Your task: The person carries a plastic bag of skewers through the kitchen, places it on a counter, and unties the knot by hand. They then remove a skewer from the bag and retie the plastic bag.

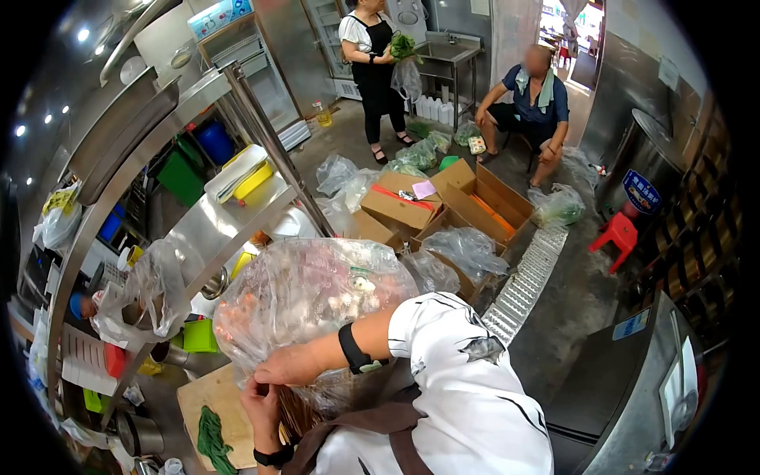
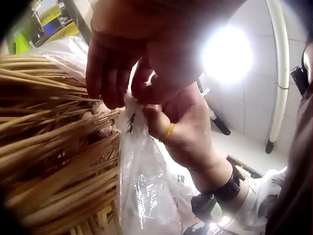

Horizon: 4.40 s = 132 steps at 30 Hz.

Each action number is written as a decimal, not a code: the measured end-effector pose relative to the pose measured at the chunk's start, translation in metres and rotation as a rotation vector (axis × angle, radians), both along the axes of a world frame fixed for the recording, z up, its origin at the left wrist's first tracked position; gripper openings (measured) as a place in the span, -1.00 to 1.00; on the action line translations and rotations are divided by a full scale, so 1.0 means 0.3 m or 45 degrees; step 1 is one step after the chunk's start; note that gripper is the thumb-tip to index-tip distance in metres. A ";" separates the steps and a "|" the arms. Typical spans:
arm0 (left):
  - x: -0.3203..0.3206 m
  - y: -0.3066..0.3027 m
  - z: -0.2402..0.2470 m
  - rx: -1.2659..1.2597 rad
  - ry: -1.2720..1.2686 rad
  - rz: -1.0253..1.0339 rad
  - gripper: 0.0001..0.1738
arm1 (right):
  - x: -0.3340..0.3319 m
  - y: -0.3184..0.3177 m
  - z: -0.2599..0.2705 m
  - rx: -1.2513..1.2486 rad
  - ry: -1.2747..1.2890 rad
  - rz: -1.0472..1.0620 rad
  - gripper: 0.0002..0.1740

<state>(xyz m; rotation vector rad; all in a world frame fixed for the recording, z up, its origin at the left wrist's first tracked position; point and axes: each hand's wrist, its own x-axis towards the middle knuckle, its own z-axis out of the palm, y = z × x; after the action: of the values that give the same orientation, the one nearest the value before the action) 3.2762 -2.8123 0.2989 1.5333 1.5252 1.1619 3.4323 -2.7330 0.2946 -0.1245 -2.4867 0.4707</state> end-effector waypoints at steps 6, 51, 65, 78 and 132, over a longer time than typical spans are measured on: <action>-0.001 0.014 -0.005 0.128 0.288 -0.003 -0.87 | 0.015 -0.008 -0.003 -0.058 0.106 -0.007 -0.78; -0.009 0.026 -0.061 0.015 0.221 -0.216 -0.91 | -0.017 -0.004 -0.054 -0.156 0.064 0.092 -0.72; -0.012 0.030 -0.042 -0.060 0.135 -0.197 -0.91 | -0.003 0.007 -0.024 -0.249 0.021 0.101 -0.67; -0.033 0.023 -0.049 -0.164 -0.004 -0.194 -0.88 | -0.006 0.000 -0.009 -0.238 0.115 0.156 -0.72; 0.014 0.006 -0.010 -0.028 0.133 -0.102 -0.79 | -0.015 0.018 0.062 -0.055 -0.266 0.050 -0.81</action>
<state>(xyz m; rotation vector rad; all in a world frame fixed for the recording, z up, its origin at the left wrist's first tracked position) 3.2803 -2.8104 0.2957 1.6476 1.5235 1.0312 3.4279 -2.7277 0.3131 -0.1490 -2.6881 0.5536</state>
